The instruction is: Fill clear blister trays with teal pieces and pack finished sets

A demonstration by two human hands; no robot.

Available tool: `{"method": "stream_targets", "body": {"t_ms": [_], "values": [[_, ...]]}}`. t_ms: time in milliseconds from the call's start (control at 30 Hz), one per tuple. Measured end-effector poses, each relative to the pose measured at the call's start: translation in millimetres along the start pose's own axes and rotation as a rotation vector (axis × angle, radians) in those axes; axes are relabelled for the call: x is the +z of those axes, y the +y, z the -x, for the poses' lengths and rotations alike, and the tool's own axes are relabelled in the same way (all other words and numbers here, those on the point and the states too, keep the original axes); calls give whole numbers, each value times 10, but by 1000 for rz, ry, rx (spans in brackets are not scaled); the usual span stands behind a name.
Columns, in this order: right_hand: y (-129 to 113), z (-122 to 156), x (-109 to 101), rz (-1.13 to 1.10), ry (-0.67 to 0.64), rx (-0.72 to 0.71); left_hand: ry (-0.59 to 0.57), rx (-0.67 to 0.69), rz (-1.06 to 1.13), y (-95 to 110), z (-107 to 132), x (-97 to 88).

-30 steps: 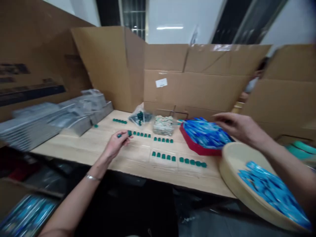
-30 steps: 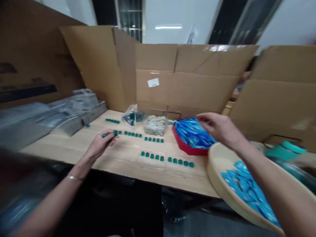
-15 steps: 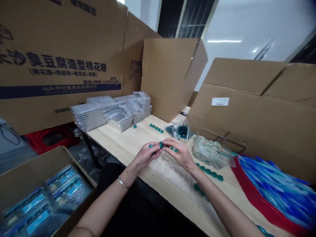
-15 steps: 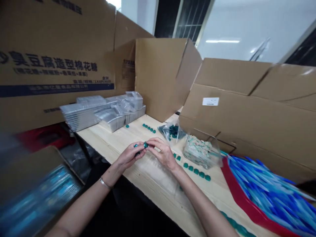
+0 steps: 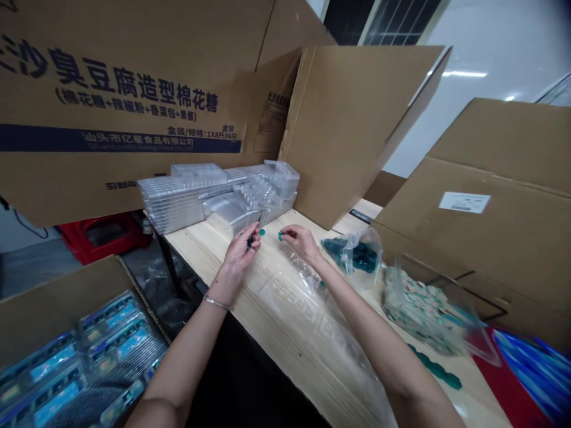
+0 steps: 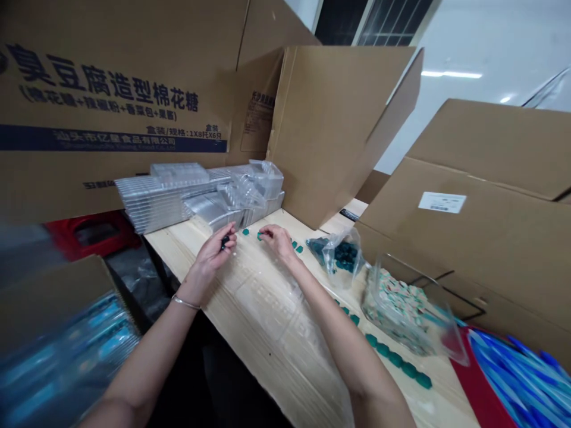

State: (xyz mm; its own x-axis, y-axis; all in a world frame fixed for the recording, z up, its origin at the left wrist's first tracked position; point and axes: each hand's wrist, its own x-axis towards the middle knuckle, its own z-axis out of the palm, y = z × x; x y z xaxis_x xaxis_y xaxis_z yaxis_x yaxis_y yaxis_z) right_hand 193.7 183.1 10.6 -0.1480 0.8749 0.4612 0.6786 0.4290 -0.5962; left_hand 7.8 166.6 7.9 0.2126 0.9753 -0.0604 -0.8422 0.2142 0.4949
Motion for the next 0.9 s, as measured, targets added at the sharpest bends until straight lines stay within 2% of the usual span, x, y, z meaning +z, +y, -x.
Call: {"method": "stream_targets", "body": {"t_ms": [67, 167, 400, 533, 733, 900], "values": [[125, -207, 196, 128, -73, 17, 14, 15, 54, 95, -123, -51], [234, -405, 394, 262, -172, 10, 25, 17, 101, 130, -176, -125], [348, -585, 573, 355, -331, -62, 20, -34, 145, 82, -115, -245], [377, -610, 620, 386, -320, -65, 27, -23, 178, 119, -103, -239], [370, -573, 673, 413, -313, -20, 50, -86, 301, 126, -83, -201], [315, -493, 745, 443, -277, 0, 111, -44, 350, 88, -54, -139]]}}
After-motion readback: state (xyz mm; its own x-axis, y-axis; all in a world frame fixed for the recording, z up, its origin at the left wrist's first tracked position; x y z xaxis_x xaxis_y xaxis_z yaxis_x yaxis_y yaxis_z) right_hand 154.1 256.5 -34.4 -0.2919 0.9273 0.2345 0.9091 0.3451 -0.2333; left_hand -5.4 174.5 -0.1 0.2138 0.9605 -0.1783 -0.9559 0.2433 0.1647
